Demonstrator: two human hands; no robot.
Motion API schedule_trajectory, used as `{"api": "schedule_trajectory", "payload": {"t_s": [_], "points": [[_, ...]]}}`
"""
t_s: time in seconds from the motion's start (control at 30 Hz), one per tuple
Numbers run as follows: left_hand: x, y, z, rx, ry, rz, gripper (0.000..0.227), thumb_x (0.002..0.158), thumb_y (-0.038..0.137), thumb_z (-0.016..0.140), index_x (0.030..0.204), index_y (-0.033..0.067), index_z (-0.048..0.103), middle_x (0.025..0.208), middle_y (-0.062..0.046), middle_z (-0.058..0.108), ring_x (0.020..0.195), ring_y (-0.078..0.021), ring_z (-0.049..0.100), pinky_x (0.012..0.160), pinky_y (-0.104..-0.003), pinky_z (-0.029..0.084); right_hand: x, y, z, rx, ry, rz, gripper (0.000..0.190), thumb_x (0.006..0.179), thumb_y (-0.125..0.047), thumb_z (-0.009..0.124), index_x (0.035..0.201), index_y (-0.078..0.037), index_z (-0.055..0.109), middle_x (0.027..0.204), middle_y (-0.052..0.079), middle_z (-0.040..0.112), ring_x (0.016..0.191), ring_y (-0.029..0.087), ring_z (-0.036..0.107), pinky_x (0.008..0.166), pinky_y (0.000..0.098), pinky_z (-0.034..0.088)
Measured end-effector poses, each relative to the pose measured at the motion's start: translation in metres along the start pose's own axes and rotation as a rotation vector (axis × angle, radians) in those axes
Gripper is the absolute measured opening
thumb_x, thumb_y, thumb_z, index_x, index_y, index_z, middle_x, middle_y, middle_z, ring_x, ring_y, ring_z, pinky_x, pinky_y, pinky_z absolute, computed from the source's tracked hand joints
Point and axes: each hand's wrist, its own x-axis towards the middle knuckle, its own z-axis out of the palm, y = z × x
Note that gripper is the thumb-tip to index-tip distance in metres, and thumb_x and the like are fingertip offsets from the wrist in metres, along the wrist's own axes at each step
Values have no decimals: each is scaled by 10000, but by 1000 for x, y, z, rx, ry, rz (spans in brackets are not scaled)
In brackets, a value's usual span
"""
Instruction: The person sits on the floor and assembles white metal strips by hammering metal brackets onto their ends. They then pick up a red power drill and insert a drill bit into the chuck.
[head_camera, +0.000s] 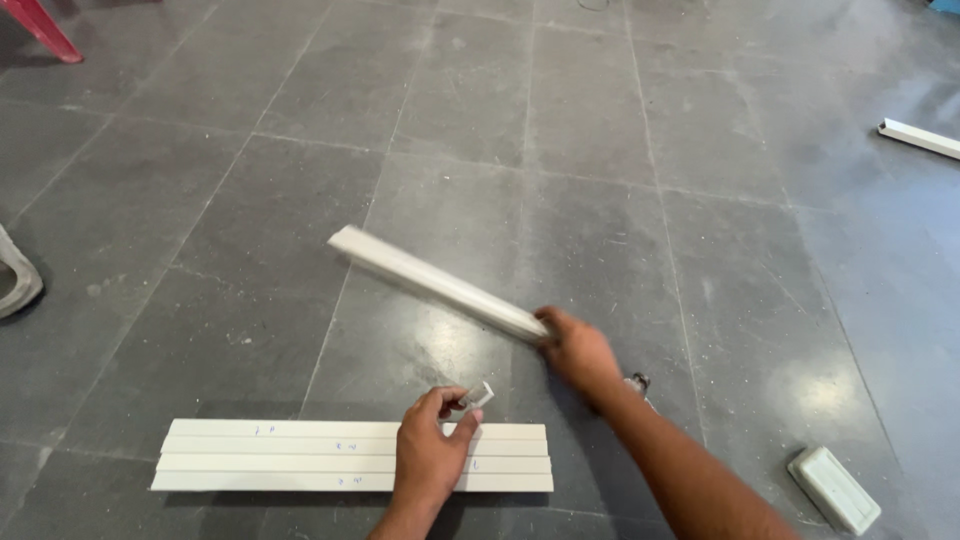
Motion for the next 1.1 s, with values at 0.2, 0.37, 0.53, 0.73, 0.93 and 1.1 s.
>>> {"api": "schedule_trajectory", "payload": {"t_s": [0.2, 0.37, 0.53, 0.73, 0.93, 1.1], "points": [[-4, 6, -9, -9, 2, -58, 306, 842, 265, 796, 1109, 138, 718, 1096, -52, 734, 1083, -198, 673, 948, -376, 536, -63, -46, 7, -40, -363, -320, 446, 973, -381, 640, 1370, -183, 587, 1252, 106, 721, 1177, 278, 681, 1067, 443, 491], [-6, 9, -14, -48, 61, 21, 311, 826, 240, 800, 1101, 120, 714, 1079, -57, 747, 1052, -209, 690, 934, -368, 543, -115, -47, 4, -266, -320, -429, 1217, 676, -668, 889, 1568, -88, 299, 1588, 197, 373, 1464, 391, 321, 1144, 544, 228], [-7, 10, -14, -14, 17, 75, 310, 826, 229, 798, 1104, 121, 714, 1085, -59, 751, 1077, -216, 679, 945, -376, 528, -131, -48, 16, -406, -235, -389, 1230, 637, -554, 871, 1617, -116, 271, 1566, 121, 416, 1486, 311, 358, 1246, 575, 225], [-24, 15, -22, 89, -61, 225, 305, 820, 205, 804, 1094, 109, 711, 1091, -57, 745, 1057, -218, 692, 931, -370, 542, -139, -39, 0, -201, -185, -205, 1175, 705, -490, 898, 1604, -130, 231, 1625, 152, 271, 1506, 333, 228, 1221, 531, 184], [-49, 21, -16, 132, -239, 129, 310, 826, 219, 795, 1108, 130, 704, 1076, -6, 755, 977, -174, 715, 835, -351, 585, -173, 12, -3, 603, -40, 310, 710, 903, -107, 617, 1567, -177, 374, 1620, 29, 447, 1483, 222, 460, 1200, 371, 425], [-60, 22, -8, 147, -241, 77, 308, 827, 221, 803, 1113, 147, 714, 1093, 4, 750, 984, -167, 714, 853, -341, 582, -161, 21, 29, 1007, -97, 308, 826, 871, 145, 469, 1605, -129, 204, 1676, 55, 285, 1543, 232, 319, 1235, 362, 335]]}}
